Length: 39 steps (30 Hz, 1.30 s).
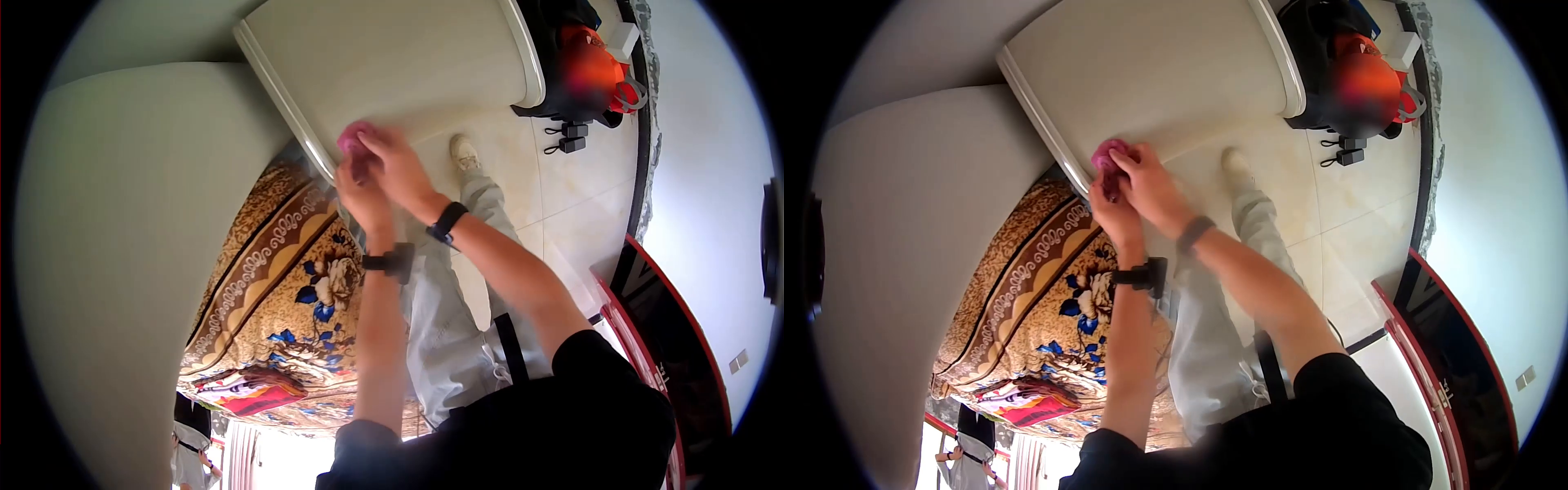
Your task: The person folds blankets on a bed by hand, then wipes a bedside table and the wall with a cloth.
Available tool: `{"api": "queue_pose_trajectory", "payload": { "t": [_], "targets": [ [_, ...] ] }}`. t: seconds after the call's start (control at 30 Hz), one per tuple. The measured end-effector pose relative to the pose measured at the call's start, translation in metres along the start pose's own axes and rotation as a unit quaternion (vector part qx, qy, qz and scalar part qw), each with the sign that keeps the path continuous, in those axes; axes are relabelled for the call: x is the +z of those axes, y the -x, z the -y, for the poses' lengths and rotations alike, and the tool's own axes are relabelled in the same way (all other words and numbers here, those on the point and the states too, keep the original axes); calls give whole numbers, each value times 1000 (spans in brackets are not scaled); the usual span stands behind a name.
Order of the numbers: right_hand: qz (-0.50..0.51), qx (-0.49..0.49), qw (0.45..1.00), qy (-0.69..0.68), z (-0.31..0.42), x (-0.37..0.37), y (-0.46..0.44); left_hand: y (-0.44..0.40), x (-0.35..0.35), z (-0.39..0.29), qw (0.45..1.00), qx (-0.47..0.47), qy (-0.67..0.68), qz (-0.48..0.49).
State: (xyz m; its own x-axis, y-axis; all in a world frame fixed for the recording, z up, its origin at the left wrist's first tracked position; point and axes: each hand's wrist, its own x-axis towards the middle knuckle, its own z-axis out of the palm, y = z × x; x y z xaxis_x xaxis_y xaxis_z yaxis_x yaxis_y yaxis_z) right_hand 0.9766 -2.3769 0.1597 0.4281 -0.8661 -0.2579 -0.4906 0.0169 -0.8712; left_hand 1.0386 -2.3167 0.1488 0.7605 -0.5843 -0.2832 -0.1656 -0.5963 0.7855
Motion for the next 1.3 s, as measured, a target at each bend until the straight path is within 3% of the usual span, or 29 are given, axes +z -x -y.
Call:
{"api": "queue_pose_trajectory", "payload": {
  "t": [0.13, 0.23, 0.37, 0.43, 0.53, 0.63, 0.8, 0.9, 1.0, 1.03, 1.13, 1.3],
  "targets": [
    [-12, 24, 1000, 16, -9, -3, -7, -9, 9, -13, 992, 71, -101, -15],
    [-40, 29, 999, 19, -21, -22, -14, -9, 34, -28, 997, 47, -60, -30],
    [-94, 43, 994, 32, -46, -74, -28, -7, 83, -59, 994, 79, -61, 41],
    [-124, 39, 990, 62, -77, -105, -32, -2, 121, -74, 987, 145, -58, 44],
    [-177, 55, 981, 56, -104, -156, -33, 15, 170, -97, 983, 133, -30, 121],
    [-202, 89, 975, 28, -106, -187, -31, 29, 201, -108, 982, 147, 1, 115],
    [-132, 85, 987, 44, -96, -184, -28, 33, 183, -101, 988, 71, -2, 134],
    [-61, 89, 994, 24, -81, -148, -34, 18, 141, -85, 994, 45, -38, 97],
    [24, 16, 997, 69, -52, -104, -54, -6, 101, -75, 997, 25, -69, -7],
    [8, -28, 998, 53, -53, -86, -61, -18, 91, -73, 995, 34, -94, -12],
    [-23, -16, 998, 51, -36, -75, -87, -54, 88, -80, 986, 83, -145, -12],
    [-60, -43, 993, 92, -47, -119, -160, -123, 143, -113, 959, 221, -179, -13]
  ]
}}
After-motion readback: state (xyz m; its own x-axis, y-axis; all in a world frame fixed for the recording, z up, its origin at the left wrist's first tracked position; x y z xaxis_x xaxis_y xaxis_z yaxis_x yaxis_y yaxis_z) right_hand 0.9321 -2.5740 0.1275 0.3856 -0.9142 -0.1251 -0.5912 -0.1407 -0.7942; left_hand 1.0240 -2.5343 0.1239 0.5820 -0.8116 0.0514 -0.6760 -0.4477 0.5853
